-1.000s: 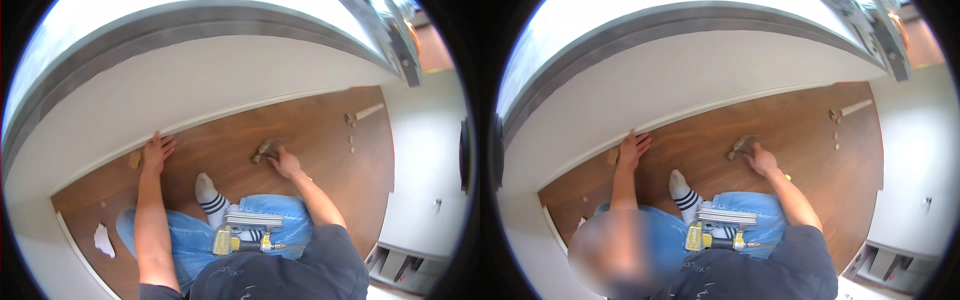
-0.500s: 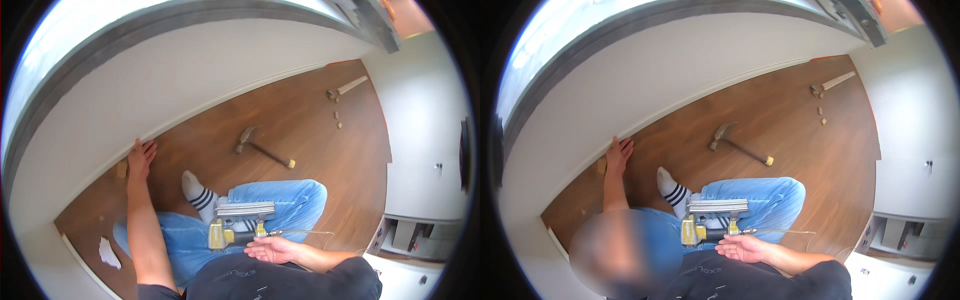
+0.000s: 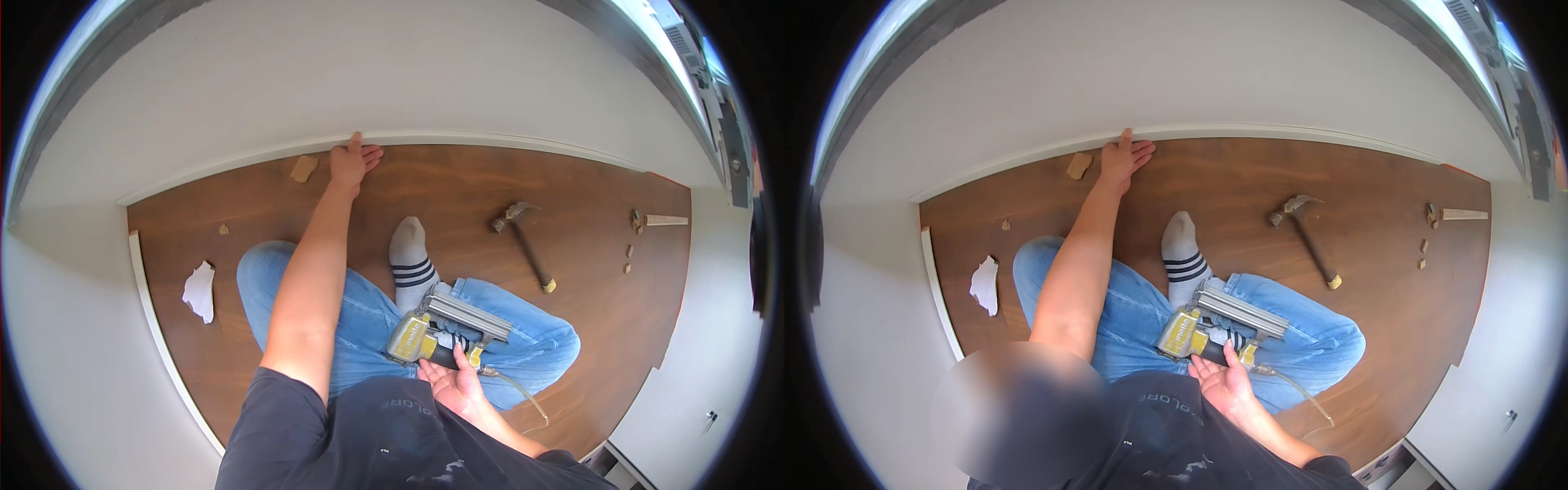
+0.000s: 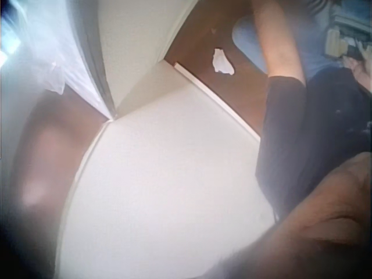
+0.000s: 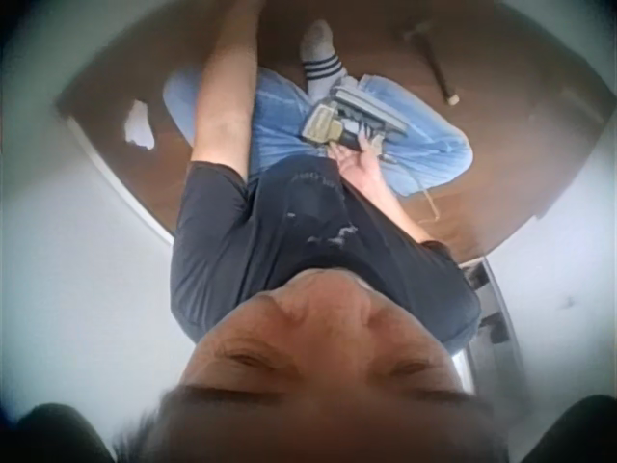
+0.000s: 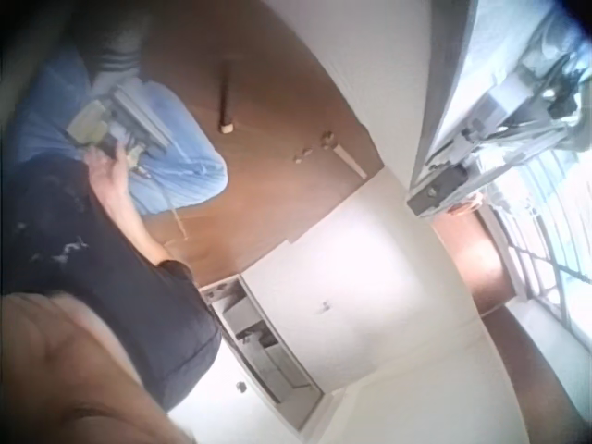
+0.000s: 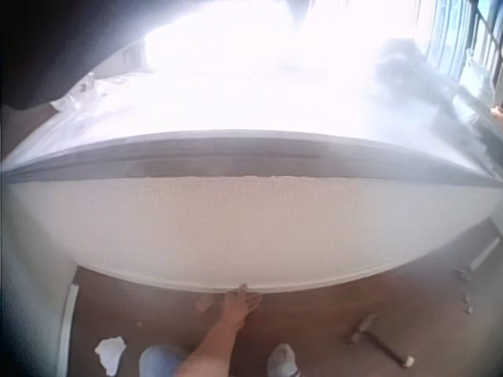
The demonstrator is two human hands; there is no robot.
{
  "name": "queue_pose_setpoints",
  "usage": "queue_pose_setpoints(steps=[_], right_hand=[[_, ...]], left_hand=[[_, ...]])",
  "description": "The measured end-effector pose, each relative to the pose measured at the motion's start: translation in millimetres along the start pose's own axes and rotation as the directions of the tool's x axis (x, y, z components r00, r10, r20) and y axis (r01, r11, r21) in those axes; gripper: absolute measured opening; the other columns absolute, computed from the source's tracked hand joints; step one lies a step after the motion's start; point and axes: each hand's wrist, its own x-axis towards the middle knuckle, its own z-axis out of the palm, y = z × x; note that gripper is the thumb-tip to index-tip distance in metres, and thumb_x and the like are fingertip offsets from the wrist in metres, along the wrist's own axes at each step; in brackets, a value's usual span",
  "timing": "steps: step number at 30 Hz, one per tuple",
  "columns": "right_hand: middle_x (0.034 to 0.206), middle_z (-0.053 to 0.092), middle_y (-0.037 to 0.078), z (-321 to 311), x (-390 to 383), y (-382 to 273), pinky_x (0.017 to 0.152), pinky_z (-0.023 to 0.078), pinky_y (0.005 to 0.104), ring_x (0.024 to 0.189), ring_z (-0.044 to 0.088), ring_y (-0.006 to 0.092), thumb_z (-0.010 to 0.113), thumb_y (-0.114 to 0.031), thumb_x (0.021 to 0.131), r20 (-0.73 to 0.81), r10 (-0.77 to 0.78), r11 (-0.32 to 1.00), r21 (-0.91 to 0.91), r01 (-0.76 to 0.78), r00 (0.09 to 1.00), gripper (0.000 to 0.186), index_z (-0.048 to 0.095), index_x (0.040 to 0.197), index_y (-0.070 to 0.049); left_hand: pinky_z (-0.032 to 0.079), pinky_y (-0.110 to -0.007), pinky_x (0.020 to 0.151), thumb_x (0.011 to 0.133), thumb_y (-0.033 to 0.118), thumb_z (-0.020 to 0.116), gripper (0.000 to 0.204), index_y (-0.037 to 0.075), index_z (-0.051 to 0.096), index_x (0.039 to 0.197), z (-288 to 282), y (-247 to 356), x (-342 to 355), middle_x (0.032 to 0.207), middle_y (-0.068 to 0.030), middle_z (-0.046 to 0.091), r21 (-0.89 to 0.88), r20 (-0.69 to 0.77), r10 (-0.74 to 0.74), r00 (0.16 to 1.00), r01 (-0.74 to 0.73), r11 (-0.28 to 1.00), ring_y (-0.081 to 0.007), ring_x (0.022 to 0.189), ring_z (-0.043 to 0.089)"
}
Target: Installing white baseboard along a wall using a hammer and a pneumatic nail gun.
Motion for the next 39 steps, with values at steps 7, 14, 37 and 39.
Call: queue_pose_setpoints(steps=[7, 14, 37, 39], right_hand=[[0.099, 0.069, 0.008, 20.5, -2.7, -7.2, 0.092, 0.051, 0.0339, 0.096, 0.065, 0.0197, 0.070, -0.042, 0.097, -0.081, -0.201, 0.979, -0.059, 0.196, 0.976, 0.041, 0.060, 0.116, -0.007], [0.111, 0.062, 0.009, 67.8, 23.9, -25.7, 0.099, 0.047, 0.0381, 0.104, 0.059, 0.0208, 0.067, -0.025, 0.096, 0.375, -0.847, 0.350, -0.140, 0.926, 0.376, 0.035, 0.056, 0.123, -0.006], [0.120, 0.060, 0.014, 212.3, 141.1, -144.8, 0.103, 0.045, 0.0391, 0.112, 0.059, 0.0250, 0.079, -0.008, 0.086, 0.844, -0.516, -0.435, -0.405, 0.804, 0.146, 0.060, 0.049, 0.137, 0.003], [0.125, 0.059, 0.015, 219.0, 129.1, -150.3, 0.104, 0.045, 0.0390, 0.115, 0.059, 0.0261, 0.079, -0.009, 0.085, 0.889, -0.405, -0.540, -0.422, 0.728, 0.215, 0.062, 0.049, 0.139, 0.002]], left_hand=[[0.062, -0.037, 0.082, 0.109, 0.033, 0.049, 0.051, -0.018, 0.052, 0.116, -0.1, -4.2, -0.4, 0.108, -0.0261, 0.069, -0.018, 0.026, 0.041, 0.999, -0.041, 0.999, -0.0313, 0.097, 0.073], [0.062, -0.037, 0.082, 0.109, 0.033, 0.048, 0.051, -0.018, 0.054, 0.112, -8.6, -8.7, 2.3, 0.107, -0.0252, 0.070, -0.042, -0.011, 0.024, 1.000, -0.025, 0.999, -0.0306, 0.096, 0.073], [0.061, -0.038, 0.082, 0.111, 0.031, 0.041, 0.040, -0.005, 0.025, 0.119, 11.2, -9.9, 0.9, 0.106, -0.0250, 0.066, -0.169, 0.011, 0.021, 1.000, -0.019, 0.985, -0.0278, 0.091, 0.072], [0.061, -0.037, 0.082, 0.111, 0.032, 0.040, 0.040, -0.005, 0.025, 0.119, 15.9, -9.7, 0.7, 0.105, -0.0247, 0.066, -0.216, -0.018, 0.003, 1.000, -0.007, 0.976, -0.0274, 0.092, 0.072]])
